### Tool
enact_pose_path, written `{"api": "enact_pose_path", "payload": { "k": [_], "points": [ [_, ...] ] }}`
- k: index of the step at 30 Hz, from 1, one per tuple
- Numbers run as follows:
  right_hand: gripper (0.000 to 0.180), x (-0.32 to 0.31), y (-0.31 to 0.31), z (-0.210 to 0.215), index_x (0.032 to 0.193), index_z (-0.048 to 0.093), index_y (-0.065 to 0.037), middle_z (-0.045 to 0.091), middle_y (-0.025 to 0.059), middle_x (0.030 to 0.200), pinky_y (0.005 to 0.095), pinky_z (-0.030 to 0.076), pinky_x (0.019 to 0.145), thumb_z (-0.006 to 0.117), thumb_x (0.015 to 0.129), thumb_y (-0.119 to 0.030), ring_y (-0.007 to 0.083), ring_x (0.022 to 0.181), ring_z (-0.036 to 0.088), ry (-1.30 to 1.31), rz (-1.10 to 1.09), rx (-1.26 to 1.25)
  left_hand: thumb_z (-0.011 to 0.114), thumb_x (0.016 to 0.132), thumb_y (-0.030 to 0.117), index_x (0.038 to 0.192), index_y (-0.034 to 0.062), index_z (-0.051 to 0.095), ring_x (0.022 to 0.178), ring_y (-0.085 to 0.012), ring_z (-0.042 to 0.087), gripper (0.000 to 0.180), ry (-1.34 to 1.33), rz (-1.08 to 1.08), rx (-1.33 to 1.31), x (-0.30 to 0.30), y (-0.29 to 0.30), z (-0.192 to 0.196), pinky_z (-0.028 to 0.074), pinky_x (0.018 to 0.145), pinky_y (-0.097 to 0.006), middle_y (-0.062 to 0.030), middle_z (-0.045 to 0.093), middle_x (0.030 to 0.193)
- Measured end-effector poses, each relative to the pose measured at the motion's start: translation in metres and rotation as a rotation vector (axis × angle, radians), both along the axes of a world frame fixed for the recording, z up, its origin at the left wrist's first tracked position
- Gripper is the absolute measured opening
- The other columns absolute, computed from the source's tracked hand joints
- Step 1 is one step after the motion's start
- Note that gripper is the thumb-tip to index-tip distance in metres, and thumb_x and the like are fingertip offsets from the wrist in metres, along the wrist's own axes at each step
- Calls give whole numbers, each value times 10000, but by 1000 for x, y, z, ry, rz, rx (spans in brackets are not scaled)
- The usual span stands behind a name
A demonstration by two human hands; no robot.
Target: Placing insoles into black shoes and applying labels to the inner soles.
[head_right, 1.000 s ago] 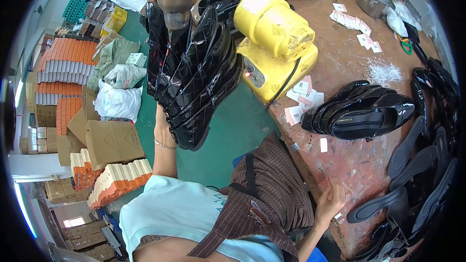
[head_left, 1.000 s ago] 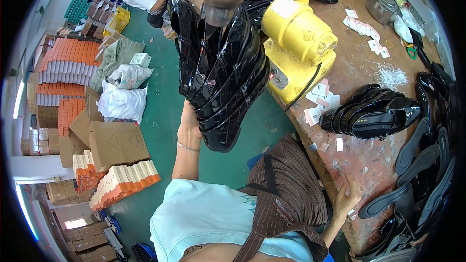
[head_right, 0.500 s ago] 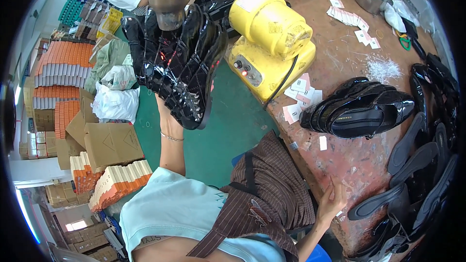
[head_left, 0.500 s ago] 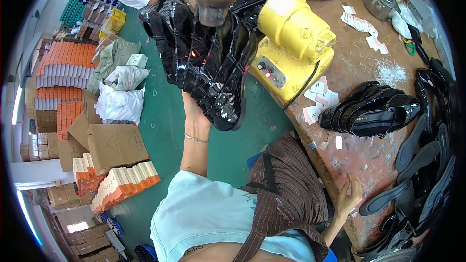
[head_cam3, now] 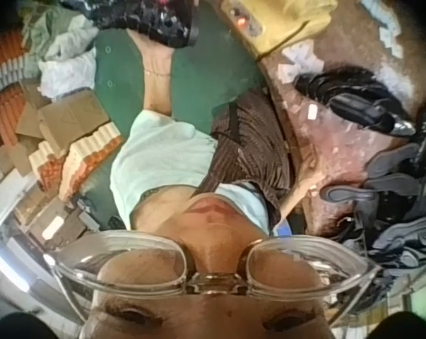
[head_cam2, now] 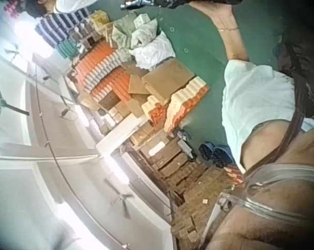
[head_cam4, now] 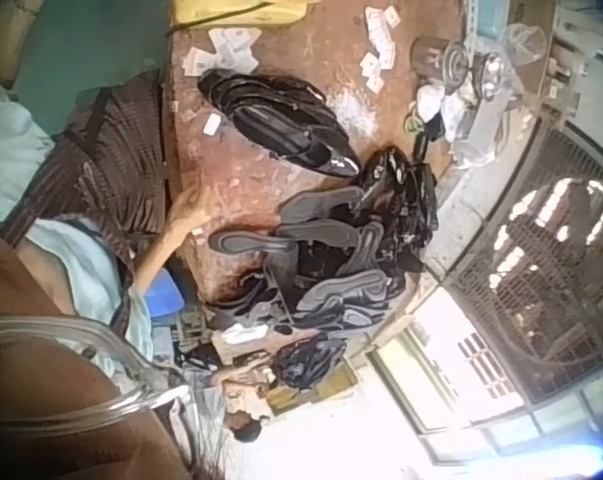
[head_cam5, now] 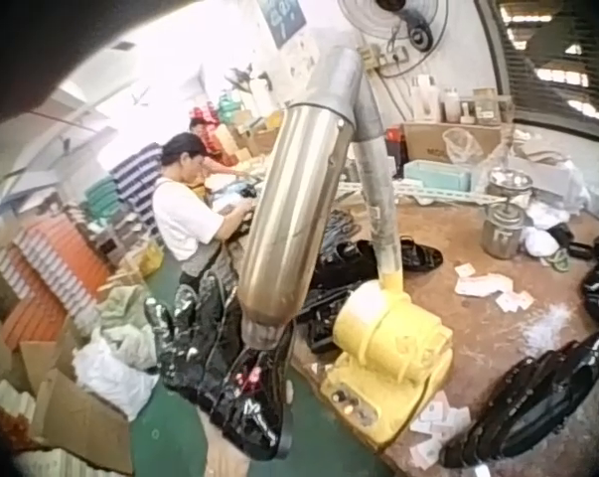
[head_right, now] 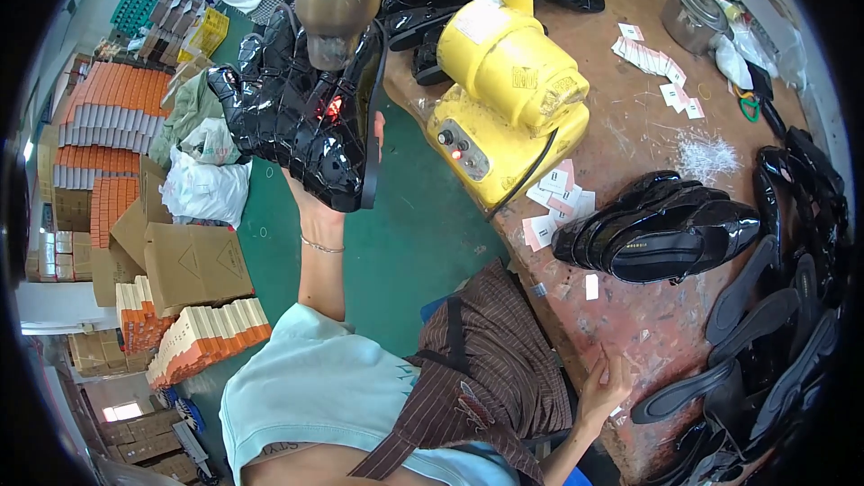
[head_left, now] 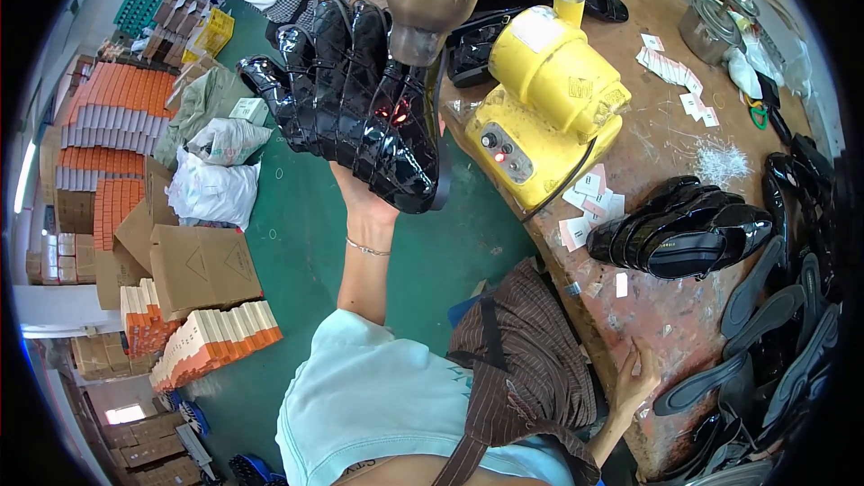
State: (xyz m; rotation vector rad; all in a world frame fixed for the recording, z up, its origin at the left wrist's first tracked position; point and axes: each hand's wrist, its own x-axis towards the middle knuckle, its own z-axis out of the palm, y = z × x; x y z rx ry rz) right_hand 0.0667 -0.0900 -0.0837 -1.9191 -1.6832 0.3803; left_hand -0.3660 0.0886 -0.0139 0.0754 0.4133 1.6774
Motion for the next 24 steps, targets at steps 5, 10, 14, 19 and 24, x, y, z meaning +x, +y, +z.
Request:
{"api": "enact_pose_path", "payload": {
  "k": [5,10,14,19,24],
  "points": [
    [236,0,1,7,988,693,-10,689,177,908,398,504,744,608,789,86,342,811,656,-8,-1,-46,549,901,527,1405,41,489,1304,-407,473,703,159,-3,148,-12,11,19,374,1098,-599,-182,511,1427],
    [240,-1,-12,5,964,688,-14,676,178,876,427,499,728,620,751,69,363,783,640,-71,-55,-32,471,967,531,1396,80,512,1265,-328,535,625,538,231,-88,-50,64,54,397,1098,-517,-112,567,1389],
    [221,-9,-16,8,943,687,-39,657,155,824,432,495,689,623,754,56,355,766,636,-75,-84,-5,599,914,560,1399,109,506,1260,-289,530,669,952,86,-116,-73,162,96,396,1082,-427,-99,564,1383],
    [135,-20,-7,20,900,674,-55,606,149,763,445,487,623,643,778,-6,356,721,611,-129,-71,-87,587,915,579,1450,142,483,1305,-308,496,698,1689,-56,119,-50,271,65,378,1090,-406,-140,557,1394],
    [188,-31,8,24,1035,690,-22,665,138,832,366,517,656,642,853,-10,295,741,660,-71,-89,10,487,946,614,1485,198,447,1358,-379,429,682,2438,7,339,-60,372,6,340,1114,-423,-220,474,1448]
  ]
}}
